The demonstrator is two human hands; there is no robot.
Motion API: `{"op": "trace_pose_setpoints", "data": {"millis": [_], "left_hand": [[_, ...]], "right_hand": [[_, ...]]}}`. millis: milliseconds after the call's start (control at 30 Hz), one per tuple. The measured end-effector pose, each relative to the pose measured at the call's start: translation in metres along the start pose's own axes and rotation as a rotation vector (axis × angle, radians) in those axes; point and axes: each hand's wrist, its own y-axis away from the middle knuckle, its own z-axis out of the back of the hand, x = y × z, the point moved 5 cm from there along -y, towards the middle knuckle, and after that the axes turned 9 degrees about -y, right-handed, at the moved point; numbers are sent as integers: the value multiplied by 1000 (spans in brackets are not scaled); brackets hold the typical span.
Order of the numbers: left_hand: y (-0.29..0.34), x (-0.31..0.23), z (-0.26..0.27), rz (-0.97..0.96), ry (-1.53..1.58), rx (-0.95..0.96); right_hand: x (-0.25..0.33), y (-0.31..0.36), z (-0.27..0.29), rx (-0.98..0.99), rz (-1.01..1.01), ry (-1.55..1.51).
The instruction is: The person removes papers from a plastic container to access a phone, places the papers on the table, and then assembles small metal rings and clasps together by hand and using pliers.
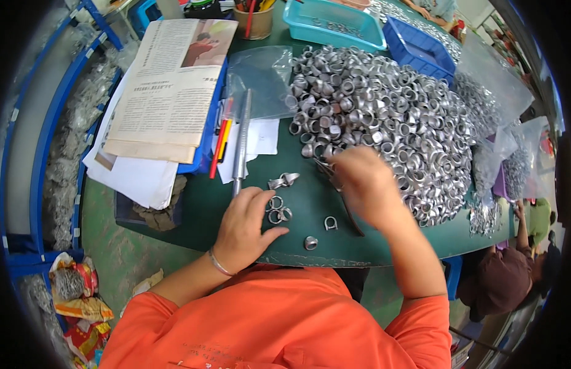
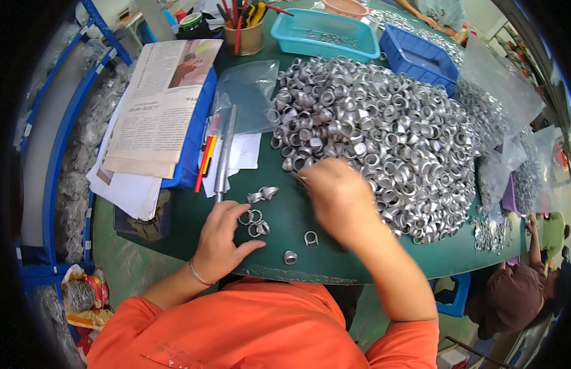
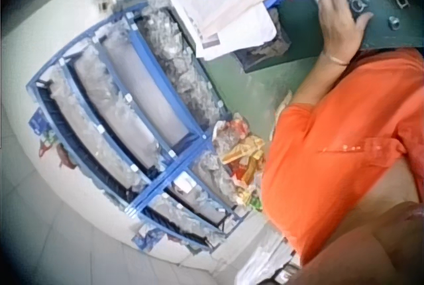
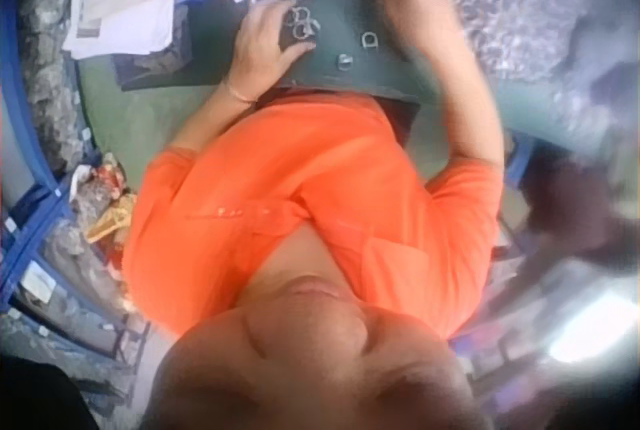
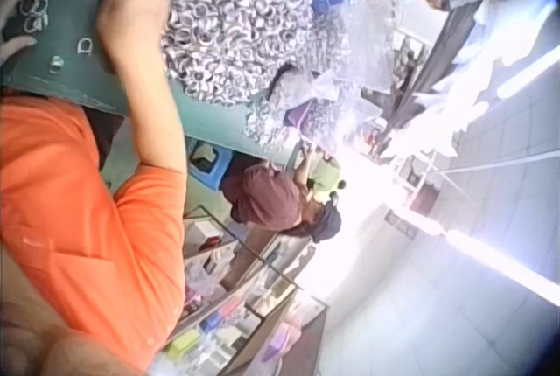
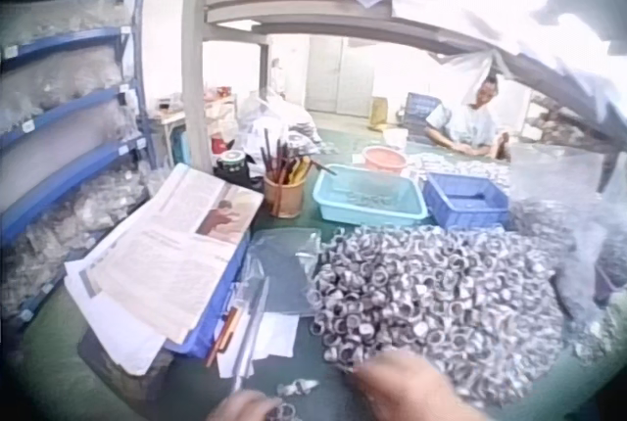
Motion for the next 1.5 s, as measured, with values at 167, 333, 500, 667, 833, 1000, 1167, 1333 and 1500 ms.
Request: {"op": "trace_pose_setpoints", "data": {"millis": [167,333,500,667,833,1000,1167,1333,1500], "left_hand": [[0,0,4,5,-125,47],[1,11,10,-4,-108,41],[-4,5,19,-55,-116,37],[3,1,-2,294,674,232],[6,6,-5,318,858,182],[8,-1,-1,271,866,141],[8,-10,7,97,663,98],[12,-19,15,-19,561,160],[14,-27,15,-111,571,235]], "right_hand": [[31,11,-68,240,-8,-1],[28,32,-73,268,-212,-89],[28,35,-54,178,-440,-388],[38,44,-53,27,-450,-475],[40,54,-52,-7,-562,-694],[39,62,-55,-60,-436,-852],[45,66,-53,85,-474,-865],[55,77,-53,202,-478,-867],[50,100,-68,148,-947,-1529]]}}
